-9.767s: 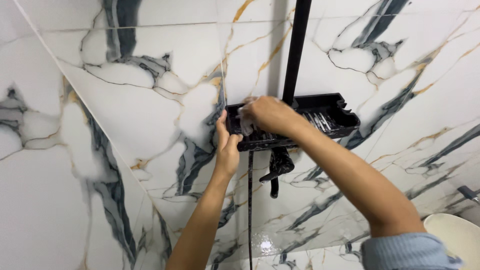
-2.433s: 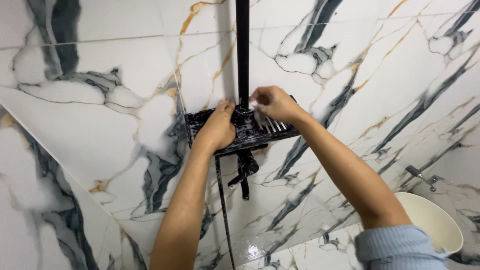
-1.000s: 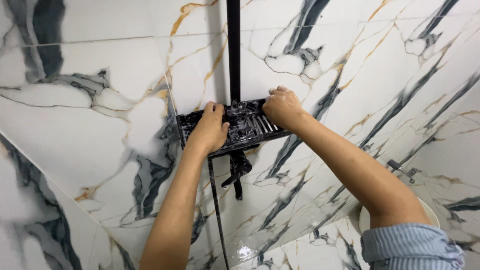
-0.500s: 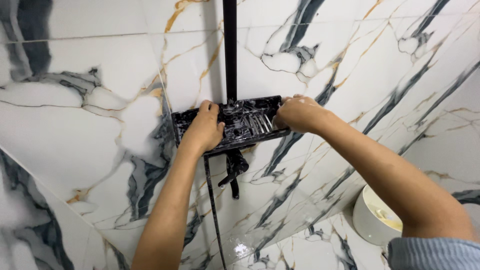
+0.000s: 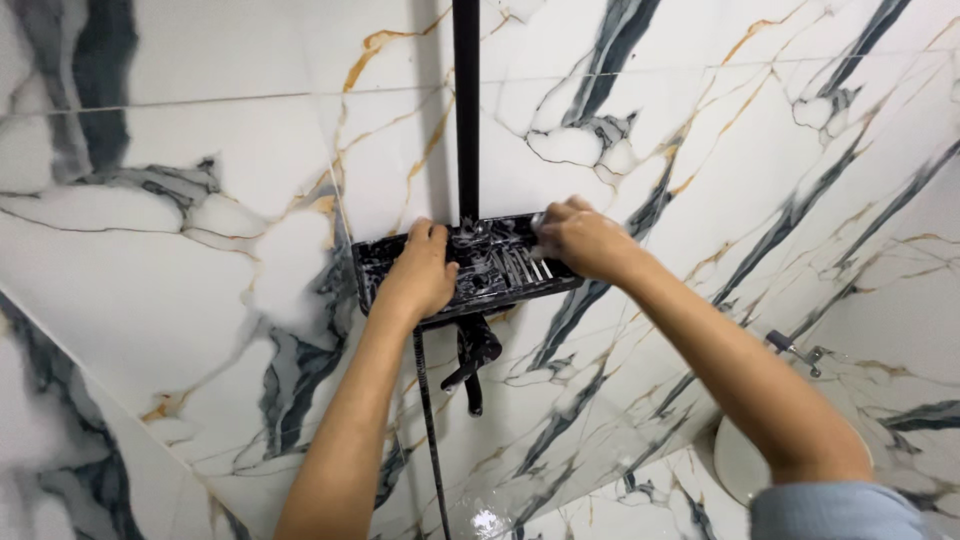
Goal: The person cleans a black shower shelf by applying a white cleaning substance from a green bowl and scrubbing it with a white cloth, before rinsing the shelf using water from a yellow pitcher.
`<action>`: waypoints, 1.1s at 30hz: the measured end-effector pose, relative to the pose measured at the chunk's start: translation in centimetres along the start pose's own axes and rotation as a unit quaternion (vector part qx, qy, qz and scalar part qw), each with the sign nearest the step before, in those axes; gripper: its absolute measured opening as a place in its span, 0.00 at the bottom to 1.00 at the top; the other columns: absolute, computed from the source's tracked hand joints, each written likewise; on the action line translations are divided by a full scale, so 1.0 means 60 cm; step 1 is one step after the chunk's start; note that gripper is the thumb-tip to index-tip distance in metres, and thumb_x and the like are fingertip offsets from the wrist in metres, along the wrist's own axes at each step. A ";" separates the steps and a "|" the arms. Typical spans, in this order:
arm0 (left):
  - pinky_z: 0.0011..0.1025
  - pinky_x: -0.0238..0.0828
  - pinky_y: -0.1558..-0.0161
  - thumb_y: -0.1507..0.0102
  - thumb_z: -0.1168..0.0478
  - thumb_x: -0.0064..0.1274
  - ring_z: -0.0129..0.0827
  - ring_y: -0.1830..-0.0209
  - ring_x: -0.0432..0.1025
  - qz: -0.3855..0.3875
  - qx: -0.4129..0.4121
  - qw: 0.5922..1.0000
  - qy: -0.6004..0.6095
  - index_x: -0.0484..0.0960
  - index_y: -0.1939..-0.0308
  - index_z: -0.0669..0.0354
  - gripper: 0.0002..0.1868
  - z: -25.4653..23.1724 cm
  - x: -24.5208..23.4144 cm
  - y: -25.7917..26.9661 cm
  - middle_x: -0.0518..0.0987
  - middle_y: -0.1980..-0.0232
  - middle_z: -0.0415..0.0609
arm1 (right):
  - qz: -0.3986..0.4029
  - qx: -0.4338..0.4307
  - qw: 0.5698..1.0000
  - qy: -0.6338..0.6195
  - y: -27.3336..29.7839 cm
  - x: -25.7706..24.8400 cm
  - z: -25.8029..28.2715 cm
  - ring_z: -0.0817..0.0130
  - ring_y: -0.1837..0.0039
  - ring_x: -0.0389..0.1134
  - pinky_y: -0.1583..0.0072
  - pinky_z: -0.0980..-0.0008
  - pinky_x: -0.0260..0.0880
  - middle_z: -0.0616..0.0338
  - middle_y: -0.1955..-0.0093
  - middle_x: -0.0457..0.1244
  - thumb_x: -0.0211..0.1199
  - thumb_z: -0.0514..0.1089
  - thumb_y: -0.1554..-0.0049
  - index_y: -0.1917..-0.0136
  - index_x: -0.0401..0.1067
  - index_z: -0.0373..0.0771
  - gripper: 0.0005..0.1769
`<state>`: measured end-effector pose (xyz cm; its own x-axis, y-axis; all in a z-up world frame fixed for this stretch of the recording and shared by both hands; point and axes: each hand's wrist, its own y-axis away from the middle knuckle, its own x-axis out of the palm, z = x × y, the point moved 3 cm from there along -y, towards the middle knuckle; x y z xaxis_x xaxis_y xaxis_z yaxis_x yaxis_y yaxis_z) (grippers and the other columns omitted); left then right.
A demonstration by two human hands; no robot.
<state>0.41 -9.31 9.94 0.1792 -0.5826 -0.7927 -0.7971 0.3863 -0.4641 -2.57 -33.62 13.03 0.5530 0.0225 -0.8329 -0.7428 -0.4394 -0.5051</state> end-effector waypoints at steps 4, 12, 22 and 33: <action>0.43 0.62 0.33 0.35 0.62 0.51 0.61 0.32 0.62 -0.017 0.039 0.999 0.019 0.63 0.34 0.72 0.29 0.013 0.000 0.003 0.57 0.26 0.68 | 0.133 0.088 0.985 0.067 -0.034 0.007 0.001 0.60 0.34 0.63 0.34 0.60 0.66 0.63 0.43 0.68 0.65 0.55 0.43 0.49 0.81 0.44 0.16; 0.44 0.73 0.49 0.29 0.53 0.47 0.50 0.44 0.73 -0.137 0.071 0.982 -0.111 0.74 0.47 0.64 0.16 -0.017 -0.030 0.035 0.77 0.44 0.58 | -0.189 0.274 0.766 -0.551 0.085 0.057 -0.105 0.63 0.45 0.72 0.41 0.65 0.75 0.56 0.48 0.69 0.57 0.42 0.38 0.41 0.71 0.33 0.15; 0.39 0.75 0.67 0.36 0.43 0.57 0.40 0.64 0.79 -0.171 0.194 0.940 -0.221 0.80 0.63 0.51 0.17 -0.093 0.031 0.095 0.81 0.63 0.44 | -0.379 0.196 0.252 -0.869 0.121 0.302 0.130 0.59 0.42 0.70 0.35 0.55 0.72 0.50 0.44 0.67 0.50 0.26 0.43 0.42 0.68 0.34 0.17; 0.37 0.77 0.65 0.36 0.46 0.58 0.39 0.60 0.80 -0.207 0.207 0.931 -0.218 0.80 0.61 0.53 0.15 -0.097 0.032 0.101 0.84 0.55 0.47 | -0.249 0.026 0.142 -0.957 0.125 0.248 0.136 0.57 0.32 0.65 0.21 0.59 0.60 0.47 0.39 0.65 0.51 0.28 0.46 0.39 0.68 0.26 0.21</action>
<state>-7.40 -12.27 7.91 0.7100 -0.4326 -0.5556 -0.3333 0.4885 -0.8064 -3.00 -29.23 -5.02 -0.5375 0.2649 0.8006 -0.8211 0.0522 -0.5685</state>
